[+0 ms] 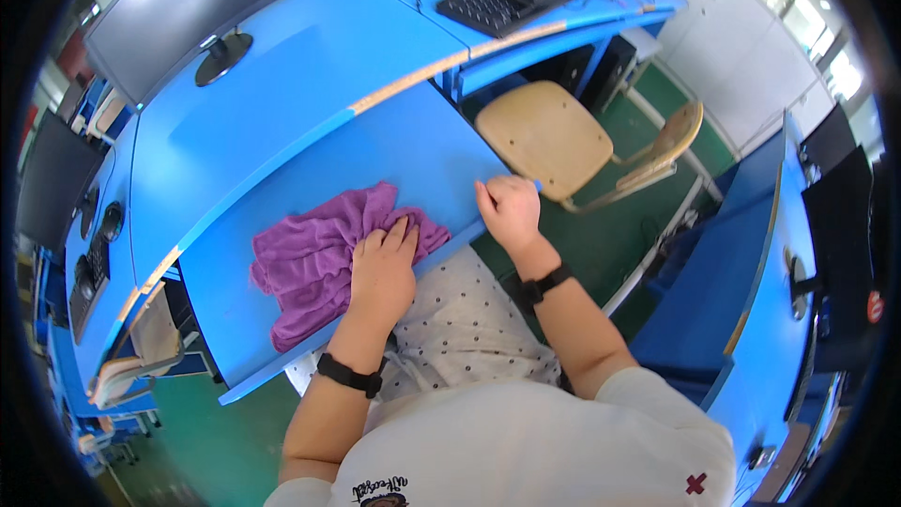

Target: The person wipes the surface of a blue desk and a retractable keyboard tray with a purple cloth. They move the cloth back and forth across different sections of the desk to clean it.

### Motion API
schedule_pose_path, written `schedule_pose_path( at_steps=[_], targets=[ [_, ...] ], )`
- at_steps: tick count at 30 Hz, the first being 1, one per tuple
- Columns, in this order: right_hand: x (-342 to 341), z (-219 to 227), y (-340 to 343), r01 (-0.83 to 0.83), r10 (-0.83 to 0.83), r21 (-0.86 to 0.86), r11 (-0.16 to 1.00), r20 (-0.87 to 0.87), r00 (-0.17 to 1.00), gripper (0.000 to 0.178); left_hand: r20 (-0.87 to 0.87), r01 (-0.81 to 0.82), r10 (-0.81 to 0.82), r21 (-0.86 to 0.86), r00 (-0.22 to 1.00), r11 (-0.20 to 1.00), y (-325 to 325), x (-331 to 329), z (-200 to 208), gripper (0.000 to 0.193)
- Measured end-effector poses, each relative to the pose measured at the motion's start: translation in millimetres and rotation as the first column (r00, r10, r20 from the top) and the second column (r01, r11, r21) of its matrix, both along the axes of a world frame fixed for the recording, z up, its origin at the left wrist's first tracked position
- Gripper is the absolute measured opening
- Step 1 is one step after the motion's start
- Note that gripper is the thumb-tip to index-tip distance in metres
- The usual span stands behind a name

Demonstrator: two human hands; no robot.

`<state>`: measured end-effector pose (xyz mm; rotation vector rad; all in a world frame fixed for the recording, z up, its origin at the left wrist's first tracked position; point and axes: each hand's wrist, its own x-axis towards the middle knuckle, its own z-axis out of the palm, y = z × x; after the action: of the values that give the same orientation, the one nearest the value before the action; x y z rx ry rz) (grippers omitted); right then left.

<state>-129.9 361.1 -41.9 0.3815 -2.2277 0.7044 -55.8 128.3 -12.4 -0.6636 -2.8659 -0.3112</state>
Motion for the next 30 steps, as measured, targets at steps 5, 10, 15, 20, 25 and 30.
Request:
schedule_pose_path(
  at_steps=[5, 10, 15, 20, 25, 30],
  targets=[
    [29, 31, -32, -0.14, 0.203, -0.191, 0.971, 0.368, 0.907, 0.013, -0.017, 0.039, -0.035, 0.319, 0.999, 0.947, -12, 4, 10, 0.051],
    [41, 48, -75, -0.392, 0.372, -0.004, 0.92, 0.324, 0.87, 0.039, 0.02, 0.095, -0.108, 0.333, 0.994, 0.938, -33, 21, 20, 0.042],
    [33, 48, -84, -0.427, 0.277, 0.206, 0.88, 0.506, 0.816, 0.042, 0.027, 0.062, -0.075, 0.324, 0.997, 0.944, -57, 44, 36, 0.037],
    [20, 35, -78, -0.395, 0.181, 0.282, 0.874, 0.566, 0.804, 0.034, -0.022, 0.034, -0.028, 0.345, 0.999, 0.938, -69, 64, 42, 0.036],
    [23, 46, -82, -0.241, 0.058, 0.315, 0.918, 0.493, 0.868, 0.035, 0.041, 0.016, -0.031, 0.324, 0.999, 0.946, -75, 73, 39, 0.035],
    [15, 44, -87, -0.177, -0.033, 0.343, 0.923, 0.527, 0.849, 0.034, 0.039, 0.018, -0.034, 0.359, 0.999, 0.933, -81, 77, 40, 0.034]
  ],
)
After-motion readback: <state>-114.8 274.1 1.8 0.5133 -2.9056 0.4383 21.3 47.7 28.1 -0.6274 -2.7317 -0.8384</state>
